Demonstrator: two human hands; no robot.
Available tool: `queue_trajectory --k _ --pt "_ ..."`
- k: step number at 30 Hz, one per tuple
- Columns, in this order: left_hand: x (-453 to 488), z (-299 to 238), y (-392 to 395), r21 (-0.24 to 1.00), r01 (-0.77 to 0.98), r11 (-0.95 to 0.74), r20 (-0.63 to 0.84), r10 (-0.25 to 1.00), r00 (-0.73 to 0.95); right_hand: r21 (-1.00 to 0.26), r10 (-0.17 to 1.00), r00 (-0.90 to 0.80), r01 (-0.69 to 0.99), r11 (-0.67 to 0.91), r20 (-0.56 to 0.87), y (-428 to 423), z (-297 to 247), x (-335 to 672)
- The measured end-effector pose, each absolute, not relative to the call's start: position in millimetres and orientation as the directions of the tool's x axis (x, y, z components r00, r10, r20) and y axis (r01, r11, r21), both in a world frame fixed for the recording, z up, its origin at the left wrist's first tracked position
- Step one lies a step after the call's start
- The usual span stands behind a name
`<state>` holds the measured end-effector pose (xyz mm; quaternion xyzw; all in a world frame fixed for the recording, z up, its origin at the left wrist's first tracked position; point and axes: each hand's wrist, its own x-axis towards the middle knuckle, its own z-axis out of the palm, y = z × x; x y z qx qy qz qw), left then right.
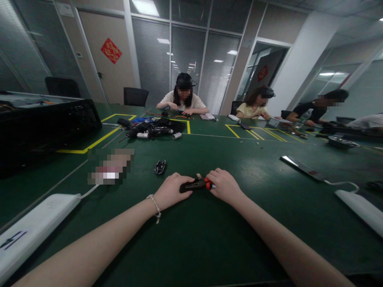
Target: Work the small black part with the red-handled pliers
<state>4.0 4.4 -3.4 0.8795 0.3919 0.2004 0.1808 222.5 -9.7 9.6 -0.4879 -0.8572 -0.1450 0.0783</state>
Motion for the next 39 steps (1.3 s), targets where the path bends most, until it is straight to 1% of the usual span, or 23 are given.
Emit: queue_trajectory --k 4,11,17,22,26,34,39 --pt "4.1 -2.3 3.8 0.478 0.617 -0.625 0.206 0.762 0.614 0.154 0.817 -0.507 0.862 0.483 0.276 -10.2 10.2 222.1" --pt "4.5 -1.2 3.1 0.473 0.622 -0.624 0.204 0.764 0.611 0.187 0.803 -0.521 0.853 0.487 0.29 -10.8 11.7 221.5" --pt "4.2 -1.3 3.2 0.466 0.619 -0.632 0.212 0.759 0.615 0.16 0.816 -0.507 0.862 0.481 0.279 -10.7 10.6 221.2" --pt "5.2 -1.0 2.8 0.455 0.628 -0.631 0.213 0.762 0.612 0.174 0.812 -0.508 0.861 0.478 0.287 -11.1 10.9 221.4" --pt "5.0 -0.6 2.8 0.462 0.625 -0.629 0.213 0.763 0.61 0.182 0.801 -0.52 0.854 0.487 0.298 -10.8 10.8 222.0" --pt "4.0 -0.8 2.3 0.482 0.616 -0.623 0.212 0.765 0.608 0.145 0.81 -0.509 0.861 0.488 0.291 -11.1 10.8 221.4" --pt "3.8 -1.3 2.9 0.489 0.613 -0.621 0.207 0.765 0.609 0.149 0.814 -0.505 0.863 0.482 0.289 -11.9 11.1 221.2"
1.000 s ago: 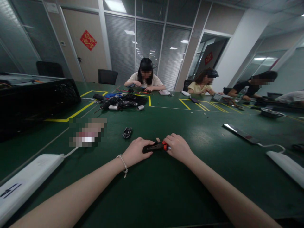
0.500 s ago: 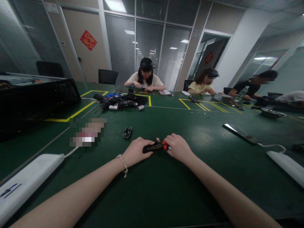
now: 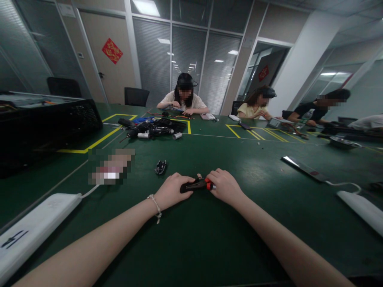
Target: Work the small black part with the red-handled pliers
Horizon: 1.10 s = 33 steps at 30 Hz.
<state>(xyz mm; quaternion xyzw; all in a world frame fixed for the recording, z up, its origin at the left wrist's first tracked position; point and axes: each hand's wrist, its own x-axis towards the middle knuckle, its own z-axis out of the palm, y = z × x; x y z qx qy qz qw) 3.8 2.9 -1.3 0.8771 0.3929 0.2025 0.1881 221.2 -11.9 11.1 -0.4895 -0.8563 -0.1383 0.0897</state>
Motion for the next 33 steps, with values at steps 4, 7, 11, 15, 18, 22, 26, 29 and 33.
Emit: queue_trajectory --k 4,7,11,15,18,22,26,29,33 --pt "3.9 -1.9 3.8 0.489 0.616 -0.617 0.203 0.768 0.607 0.145 0.813 -0.508 0.861 0.487 0.286 -11.3 10.6 221.5" --pt "4.1 -2.4 3.9 0.485 0.615 -0.622 0.209 0.765 0.609 0.143 0.813 -0.507 0.862 0.486 0.288 -10.5 10.1 221.7" --pt "4.8 -2.8 3.6 0.472 0.617 -0.63 0.219 0.762 0.61 0.147 0.819 -0.5 0.866 0.478 0.281 -9.7 9.0 222.0" --pt "5.1 -3.0 3.9 0.47 0.617 -0.631 0.224 0.762 0.608 0.141 0.815 -0.5 0.865 0.481 0.292 -9.7 8.1 222.3" --pt "4.8 -2.9 4.2 0.475 0.616 -0.629 0.218 0.762 0.61 0.131 0.813 -0.499 0.866 0.483 0.3 -9.9 8.0 222.8" --pt "4.2 -1.6 3.7 0.475 0.617 -0.628 0.213 0.762 0.611 0.112 0.81 -0.495 0.867 0.486 0.314 -10.0 7.5 223.7" --pt "4.0 -1.3 3.7 0.477 0.624 -0.619 0.203 0.769 0.606 0.116 0.813 -0.487 0.871 0.477 0.318 -9.9 6.4 223.7" --pt "4.0 -2.5 4.6 0.479 0.621 -0.62 0.204 0.767 0.609 0.12 0.823 -0.474 0.879 0.461 0.312 -10.1 6.3 222.9" --pt "4.3 -3.8 5.0 0.479 0.617 -0.624 0.21 0.764 0.61 0.11 0.834 -0.463 0.885 0.452 0.301 -11.0 8.2 221.7"
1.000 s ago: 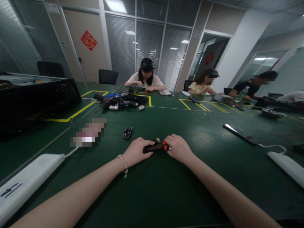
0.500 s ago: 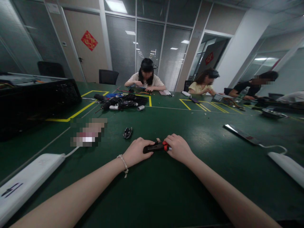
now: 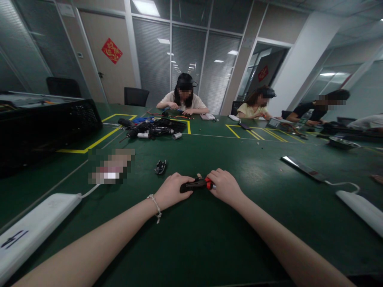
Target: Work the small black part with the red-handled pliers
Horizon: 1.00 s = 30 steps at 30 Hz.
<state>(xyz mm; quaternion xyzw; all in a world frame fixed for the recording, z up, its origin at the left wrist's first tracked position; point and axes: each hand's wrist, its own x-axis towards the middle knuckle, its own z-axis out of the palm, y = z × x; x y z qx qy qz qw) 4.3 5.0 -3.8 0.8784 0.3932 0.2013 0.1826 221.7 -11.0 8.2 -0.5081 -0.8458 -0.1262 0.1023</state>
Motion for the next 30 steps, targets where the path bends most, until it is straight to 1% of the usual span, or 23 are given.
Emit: queue_trajectory --k 7,16,22,30 --pt "4.7 -3.5 3.9 0.464 0.619 -0.633 0.219 0.759 0.613 0.114 0.837 -0.466 0.884 0.453 0.287 -10.9 9.1 220.5" --pt "3.9 -5.0 5.2 0.475 0.613 -0.631 0.218 0.759 0.613 0.061 0.829 -0.469 0.878 0.475 0.305 -8.6 4.1 222.5" --pt "4.7 -1.9 3.2 0.471 0.62 -0.627 0.217 0.764 0.607 0.084 0.826 -0.482 0.873 0.48 0.294 -8.4 2.9 222.4" --pt "5.1 3.4 0.9 0.474 0.627 -0.618 0.189 0.767 0.613 0.07 0.803 -0.494 0.862 0.501 0.335 -8.3 2.3 221.9"
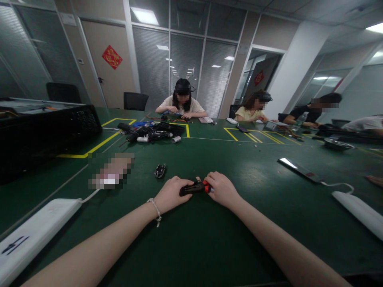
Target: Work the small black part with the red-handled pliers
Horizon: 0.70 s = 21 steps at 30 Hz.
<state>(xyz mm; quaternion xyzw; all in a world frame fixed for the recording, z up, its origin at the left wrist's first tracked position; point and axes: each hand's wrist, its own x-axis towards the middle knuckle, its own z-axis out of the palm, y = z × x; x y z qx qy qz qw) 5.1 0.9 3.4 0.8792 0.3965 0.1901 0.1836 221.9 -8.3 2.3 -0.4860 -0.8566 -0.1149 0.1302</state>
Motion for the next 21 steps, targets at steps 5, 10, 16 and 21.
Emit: queue_trajectory --k 5,10,16,21 --pt "5.5 2.2 1.2 0.462 0.626 -0.628 0.203 0.762 0.614 0.052 0.78 -0.5 0.852 0.521 0.376 -7.3 0.8 221.7" --pt "5.3 0.0 2.4 0.455 0.622 -0.637 0.215 0.757 0.617 0.032 0.771 -0.512 0.84 0.542 0.38 -7.1 0.0 220.9" --pt "4.1 -2.7 4.6 0.461 0.62 -0.635 0.212 0.757 0.618 0.046 0.774 -0.503 0.848 0.528 0.384 -9.1 1.4 221.2" --pt "3.3 -2.9 4.1 0.465 0.625 -0.627 0.199 0.762 0.617 0.091 0.781 -0.509 0.853 0.514 0.361 -8.0 3.0 221.5"
